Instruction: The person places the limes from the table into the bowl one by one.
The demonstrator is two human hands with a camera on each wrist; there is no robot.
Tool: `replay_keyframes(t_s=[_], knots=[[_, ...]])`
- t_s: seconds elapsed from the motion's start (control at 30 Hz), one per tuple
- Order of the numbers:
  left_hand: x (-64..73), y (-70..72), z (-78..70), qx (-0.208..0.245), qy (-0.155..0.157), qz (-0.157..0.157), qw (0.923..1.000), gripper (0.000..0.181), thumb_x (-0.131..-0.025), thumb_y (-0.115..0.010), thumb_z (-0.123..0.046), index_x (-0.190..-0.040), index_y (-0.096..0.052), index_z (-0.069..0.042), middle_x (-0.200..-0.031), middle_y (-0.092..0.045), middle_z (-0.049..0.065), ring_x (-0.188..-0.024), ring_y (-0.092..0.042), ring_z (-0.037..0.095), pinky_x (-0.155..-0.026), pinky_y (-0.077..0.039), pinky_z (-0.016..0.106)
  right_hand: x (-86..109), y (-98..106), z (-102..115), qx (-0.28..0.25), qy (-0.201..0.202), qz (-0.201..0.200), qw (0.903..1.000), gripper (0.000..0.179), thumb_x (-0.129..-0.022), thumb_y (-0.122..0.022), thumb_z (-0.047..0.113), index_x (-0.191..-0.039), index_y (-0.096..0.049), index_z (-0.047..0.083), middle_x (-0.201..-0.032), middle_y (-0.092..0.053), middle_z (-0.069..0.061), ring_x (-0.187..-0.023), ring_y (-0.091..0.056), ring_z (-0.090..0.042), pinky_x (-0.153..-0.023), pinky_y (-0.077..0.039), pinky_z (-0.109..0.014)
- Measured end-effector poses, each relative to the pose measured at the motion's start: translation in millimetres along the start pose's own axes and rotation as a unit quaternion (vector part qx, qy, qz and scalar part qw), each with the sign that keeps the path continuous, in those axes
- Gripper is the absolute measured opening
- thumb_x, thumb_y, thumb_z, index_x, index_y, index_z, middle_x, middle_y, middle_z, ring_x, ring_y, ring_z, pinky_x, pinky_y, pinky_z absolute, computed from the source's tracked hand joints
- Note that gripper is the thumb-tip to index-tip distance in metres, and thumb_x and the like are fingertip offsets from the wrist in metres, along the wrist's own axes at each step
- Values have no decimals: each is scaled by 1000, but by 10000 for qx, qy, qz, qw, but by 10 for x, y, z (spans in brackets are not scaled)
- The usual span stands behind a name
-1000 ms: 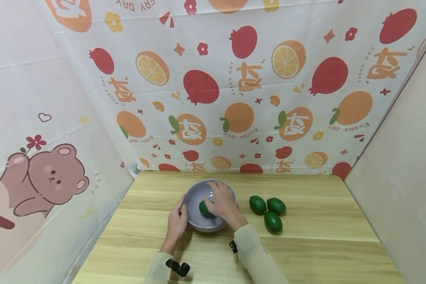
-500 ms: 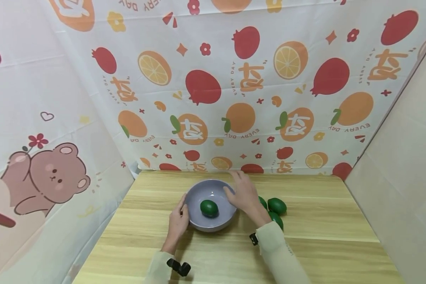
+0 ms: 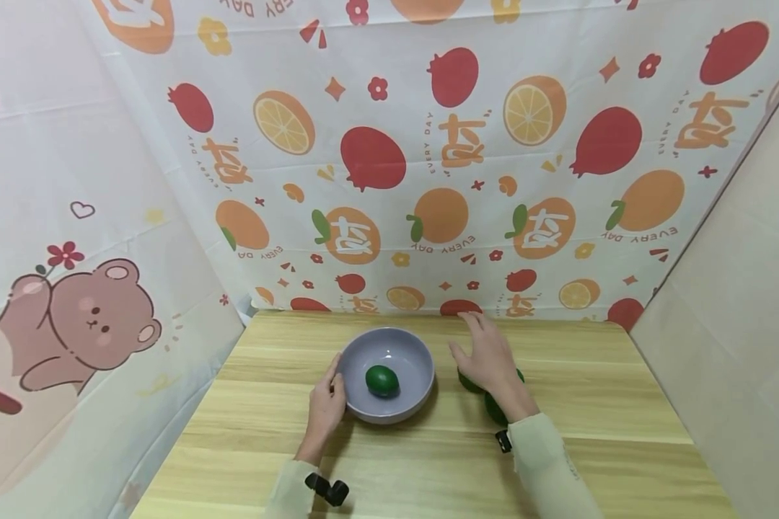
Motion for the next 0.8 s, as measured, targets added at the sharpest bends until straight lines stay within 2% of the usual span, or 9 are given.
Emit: replay_keyframes(t_s=[0.07,0.3,0.43,0.53,0.73,0.8], knots=[[4,-4,-9,-33,-38,-11,10000,47,-106,-47,-15,-153,-46,-19,-150,-54,14,-81,-63,19,-70,-51,27,35,15,-64,51,-69,19,10000,62,-92,-72,26,-145,-51,2,-149,-50,-24,-137,-49,-45,-110,-43,-64],[0,-22,-13,-43,-51,18,10000,47,-107,-46,-15,-154,-46,-18,-152,-53,13,-79,-62,21,-74,-52,31,164,49,-269,83,-203,-4,9998,61,-92,-72,23,-145,-50,3,-150,-51,-23,-136,-49,-45,-109,-43,-65],[-1,-16,-17,-21,-65,-26,10000,47,-107,-46,-15,-153,-47,-18,-151,-53,13,-88,-66,24,-80,-55,36,230,33,-390,160,-280,25,9995,58,-92,-72,22,-142,-53,1,-144,-56,-24,-131,-52,-46,-106,-45,-65],[1,-12,-15,-39,-71,-57,10000,46,-107,-46,-16,-153,-47,-18,-151,-53,12,-102,-67,25,-89,-57,41,287,9,-486,284,-425,111,9986,56,-93,-71,23,-140,-54,-1,-141,-56,-26,-129,-52,-47,-105,-45,-65],[0,-10,-15,-34,-51,-86,9999,46,-107,-45,-16,-153,-47,-18,-152,-53,12,-106,-67,27,-92,-56,44,402,-16,-607,377,-628,212,9971,56,-93,-71,24,-139,-53,-4,-137,-56,-28,-125,-54,-47,-102,-48,-63],[-2,-20,-29,-6,-64,-45,10000,46,-107,-44,-16,-153,-46,-18,-153,-52,13,-115,-67,29,-97,-57,46,440,-27,-639,394,-674,237,9967,56,-93,-71,23,-139,-54,-4,-137,-56,-29,-125,-54,-47,-101,-48,-63]])
Point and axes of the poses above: each hand's wrist, its own x-axis away from the middle knuckle, its own y-axis out of the back of the hand, z = x × y, the point moved 8 cm from there along -x, towards the middle knuckle
